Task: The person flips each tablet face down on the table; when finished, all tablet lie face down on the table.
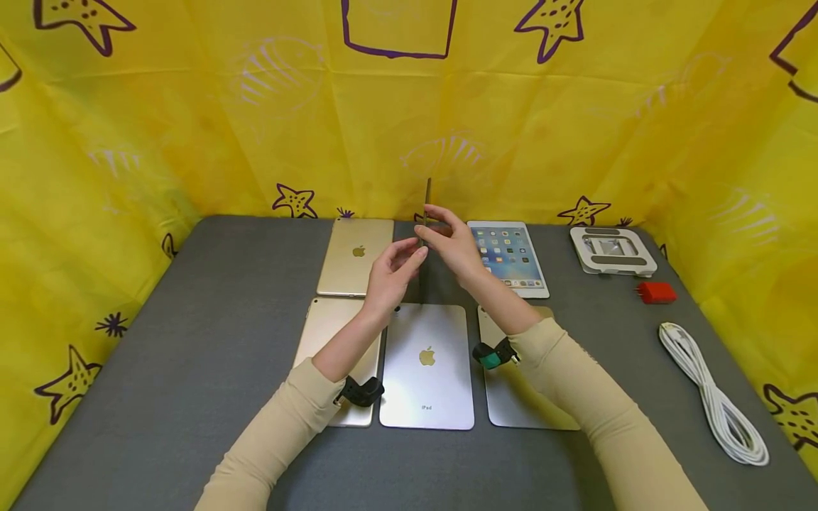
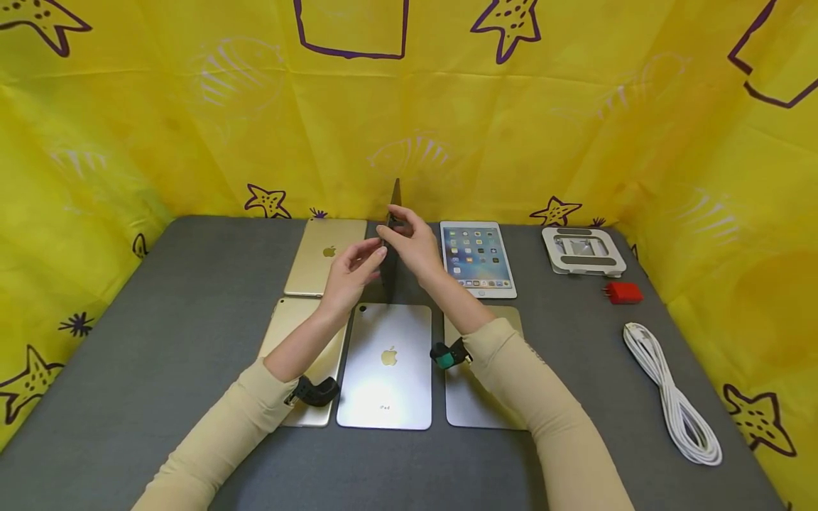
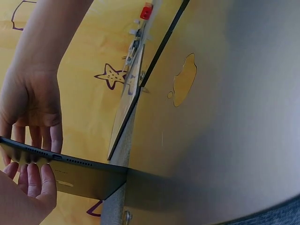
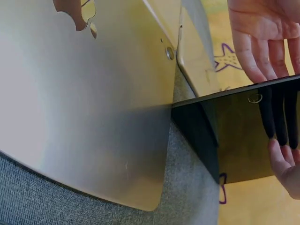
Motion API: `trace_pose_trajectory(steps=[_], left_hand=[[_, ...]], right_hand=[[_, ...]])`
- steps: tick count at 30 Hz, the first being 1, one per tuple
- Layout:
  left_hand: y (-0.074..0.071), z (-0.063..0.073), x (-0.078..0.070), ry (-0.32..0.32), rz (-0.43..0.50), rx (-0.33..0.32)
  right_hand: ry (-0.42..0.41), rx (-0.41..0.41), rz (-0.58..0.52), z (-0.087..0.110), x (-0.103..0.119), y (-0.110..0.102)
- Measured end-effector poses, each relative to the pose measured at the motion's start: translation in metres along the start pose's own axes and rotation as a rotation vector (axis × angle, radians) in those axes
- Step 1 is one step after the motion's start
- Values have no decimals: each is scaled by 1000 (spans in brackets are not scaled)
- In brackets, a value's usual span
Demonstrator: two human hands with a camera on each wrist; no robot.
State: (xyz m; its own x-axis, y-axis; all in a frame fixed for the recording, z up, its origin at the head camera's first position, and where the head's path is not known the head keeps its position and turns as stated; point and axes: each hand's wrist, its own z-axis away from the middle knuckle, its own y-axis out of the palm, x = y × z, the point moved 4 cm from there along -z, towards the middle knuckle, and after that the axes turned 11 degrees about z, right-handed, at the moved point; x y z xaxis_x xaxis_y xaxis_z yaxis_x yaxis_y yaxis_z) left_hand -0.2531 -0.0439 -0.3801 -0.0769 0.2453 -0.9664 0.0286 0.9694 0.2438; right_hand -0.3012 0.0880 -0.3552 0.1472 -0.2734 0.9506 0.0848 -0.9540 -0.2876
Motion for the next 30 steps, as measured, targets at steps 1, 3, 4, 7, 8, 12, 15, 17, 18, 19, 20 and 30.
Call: trace_pose_trajectory(steps=[1,3,4,7,8,12,15,17,18,19,20,30], left_hand=[[0,0,0,1,0,1],[0,0,1,-3,-3,5],[1,0,2,-5,-5,7],[1,0,3,-19,-10,18],[1,0,3,-27,-11,22],[1,1,7,-64,-21,32],[1,1,11,-99,-40,37],[0,2,14,-126,-63,42],[-1,2,16,-143,-77,49],[-2,3,18,-161,-97,57],[-3,3,20,-179,-115,67],[-7,8,35,-324,-254,234]], right_hand=[[-1,4,-11,0,0,0],[3,11,-34,1,-1,0],[7,14,-46,1,-2,-1],[18,18,-69,0,-7,-1],[24,19,-73,0,-8,-1],[46,24,-83,0,-10,-3],[53,27,-101,0,-11,-5],[59,28,-110,0,-12,-6],[62,26,-118,1,-12,-6],[67,24,-126,1,-12,-7],[71,21,-134,2,-12,-8],[110,-46,-173,10,-16,-16]])
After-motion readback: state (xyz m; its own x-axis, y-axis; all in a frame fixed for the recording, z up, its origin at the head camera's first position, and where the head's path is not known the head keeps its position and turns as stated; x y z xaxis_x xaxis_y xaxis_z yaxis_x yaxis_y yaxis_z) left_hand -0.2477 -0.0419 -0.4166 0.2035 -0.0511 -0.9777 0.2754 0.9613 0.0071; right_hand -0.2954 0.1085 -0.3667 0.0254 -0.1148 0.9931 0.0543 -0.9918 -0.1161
